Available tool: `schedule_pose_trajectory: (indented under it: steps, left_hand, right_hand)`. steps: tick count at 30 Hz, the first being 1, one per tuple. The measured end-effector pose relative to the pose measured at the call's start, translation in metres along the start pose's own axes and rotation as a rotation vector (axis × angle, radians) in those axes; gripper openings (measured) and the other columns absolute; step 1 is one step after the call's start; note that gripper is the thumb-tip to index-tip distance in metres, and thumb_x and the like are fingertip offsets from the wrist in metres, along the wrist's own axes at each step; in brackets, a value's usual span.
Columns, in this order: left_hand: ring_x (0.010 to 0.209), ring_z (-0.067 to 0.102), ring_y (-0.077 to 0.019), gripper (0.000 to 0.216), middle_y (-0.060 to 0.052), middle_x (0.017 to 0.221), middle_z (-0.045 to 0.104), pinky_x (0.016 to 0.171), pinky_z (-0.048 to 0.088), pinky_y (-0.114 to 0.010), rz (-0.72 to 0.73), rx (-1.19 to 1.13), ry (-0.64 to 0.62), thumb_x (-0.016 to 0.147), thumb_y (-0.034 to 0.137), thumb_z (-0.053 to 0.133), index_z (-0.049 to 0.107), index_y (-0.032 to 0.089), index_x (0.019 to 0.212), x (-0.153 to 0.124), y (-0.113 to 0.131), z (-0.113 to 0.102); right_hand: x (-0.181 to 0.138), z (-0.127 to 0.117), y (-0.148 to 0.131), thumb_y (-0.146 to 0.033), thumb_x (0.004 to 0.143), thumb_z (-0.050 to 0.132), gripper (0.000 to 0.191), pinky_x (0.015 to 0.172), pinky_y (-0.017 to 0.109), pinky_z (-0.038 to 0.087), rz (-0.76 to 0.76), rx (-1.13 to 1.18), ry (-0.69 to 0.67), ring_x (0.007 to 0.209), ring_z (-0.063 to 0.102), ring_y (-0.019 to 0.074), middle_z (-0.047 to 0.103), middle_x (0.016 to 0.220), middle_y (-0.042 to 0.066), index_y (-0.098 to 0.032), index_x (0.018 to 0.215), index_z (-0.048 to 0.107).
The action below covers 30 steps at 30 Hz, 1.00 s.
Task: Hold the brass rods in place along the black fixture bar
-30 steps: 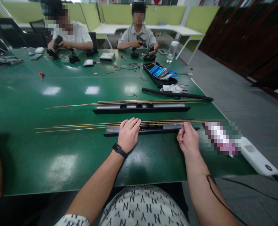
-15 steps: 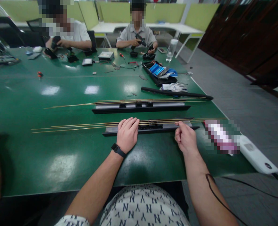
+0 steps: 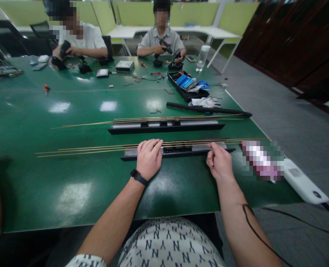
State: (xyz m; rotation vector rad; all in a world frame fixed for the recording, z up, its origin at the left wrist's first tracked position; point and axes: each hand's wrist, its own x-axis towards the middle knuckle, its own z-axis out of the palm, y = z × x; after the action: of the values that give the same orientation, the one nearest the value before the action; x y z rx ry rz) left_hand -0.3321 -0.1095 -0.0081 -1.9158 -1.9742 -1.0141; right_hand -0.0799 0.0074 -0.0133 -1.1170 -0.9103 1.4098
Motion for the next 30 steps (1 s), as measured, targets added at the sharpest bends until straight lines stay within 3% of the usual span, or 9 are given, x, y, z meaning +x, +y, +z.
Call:
schedule_pose_trajectory:
  steps: [30]
  left_hand:
    - [0.126,0.060,-0.0249,0.036,-0.008,0.126,0.071,0.114,0.036,-0.047,-0.044,-0.017,0.017,0.097,0.022,0.054,0.063,0.024,0.131,0.0025,0.0010,-0.0046]
  right_hand:
    - [-0.0004,0.0013,-0.0006,-0.047,0.080,0.079,0.033,0.025,0.015,0.023,-0.007,-0.008,0.003,0.027,0.034,0.0056,0.052,0.046,-0.006,-0.017,0.087,0.068]
